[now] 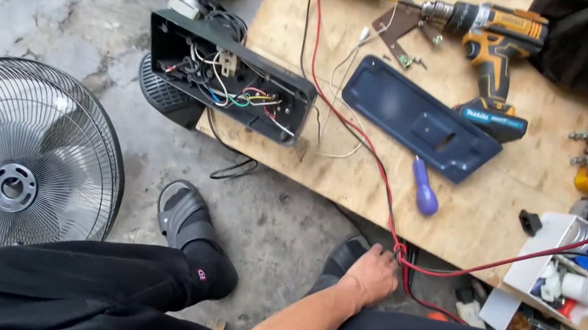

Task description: The person uses a screwdriver to remove screws from the back of a fan base and opens the casing. They then use a multimeter to test the internal wiring and components of the fan.

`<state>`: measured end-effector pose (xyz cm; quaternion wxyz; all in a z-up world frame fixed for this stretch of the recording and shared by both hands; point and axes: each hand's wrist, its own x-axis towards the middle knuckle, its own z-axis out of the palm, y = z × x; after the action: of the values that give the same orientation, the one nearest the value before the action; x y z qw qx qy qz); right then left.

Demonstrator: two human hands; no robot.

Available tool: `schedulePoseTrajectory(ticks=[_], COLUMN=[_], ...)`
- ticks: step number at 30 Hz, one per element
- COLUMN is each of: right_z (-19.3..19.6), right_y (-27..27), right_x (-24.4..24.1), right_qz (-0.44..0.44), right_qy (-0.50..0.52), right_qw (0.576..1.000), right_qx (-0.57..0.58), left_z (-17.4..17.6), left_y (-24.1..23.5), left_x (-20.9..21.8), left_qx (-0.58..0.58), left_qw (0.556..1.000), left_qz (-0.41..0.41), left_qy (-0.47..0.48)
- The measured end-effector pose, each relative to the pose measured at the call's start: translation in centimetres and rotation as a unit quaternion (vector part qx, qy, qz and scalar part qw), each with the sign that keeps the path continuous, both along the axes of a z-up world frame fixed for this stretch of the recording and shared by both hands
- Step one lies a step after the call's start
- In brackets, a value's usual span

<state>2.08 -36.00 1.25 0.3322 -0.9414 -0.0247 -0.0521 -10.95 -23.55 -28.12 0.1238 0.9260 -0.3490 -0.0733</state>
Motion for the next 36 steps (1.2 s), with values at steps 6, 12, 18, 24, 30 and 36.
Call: schedulePoseTrajectory(ticks=[6,12,18,24,30,36], right_z=[0.1,2.2,0.9,-1.7,-0.6,-1.2], right_y=[2.7,8.3,17.9,24.5,28.2,29.6], right_x=[-0.1,-1.3,-5.8,-8.6,-9.6,-8.5], right_qz=[-0.013,0.045,0.100,0.124,0.122,0.194], right_qy=[0.003,-0.017,0.119,0.178,0.185,0.181], right_qw=[0.999,0.992,0.970,0.939,0.923,0.934], right_qx=[0.039,0.117,0.185,0.267,0.315,0.241], left_z=[10.6,21.3,24.5,24.8,24.6,24.5], left_y=[5.2,16.5,24.0,26.7,29.7,31.5], left_x=[1.3,1.8,2.1,2.0,0.5,-0.9], left_qx=[-0.125,-0.331,-0.677,-0.797,-0.803,-0.803], left_qw=[0.973,0.815,0.485,0.343,0.346,0.352], left_qz=[0.102,0.380,0.487,0.428,0.424,0.428], left_qy=[0.164,0.285,0.263,0.253,0.237,0.220])
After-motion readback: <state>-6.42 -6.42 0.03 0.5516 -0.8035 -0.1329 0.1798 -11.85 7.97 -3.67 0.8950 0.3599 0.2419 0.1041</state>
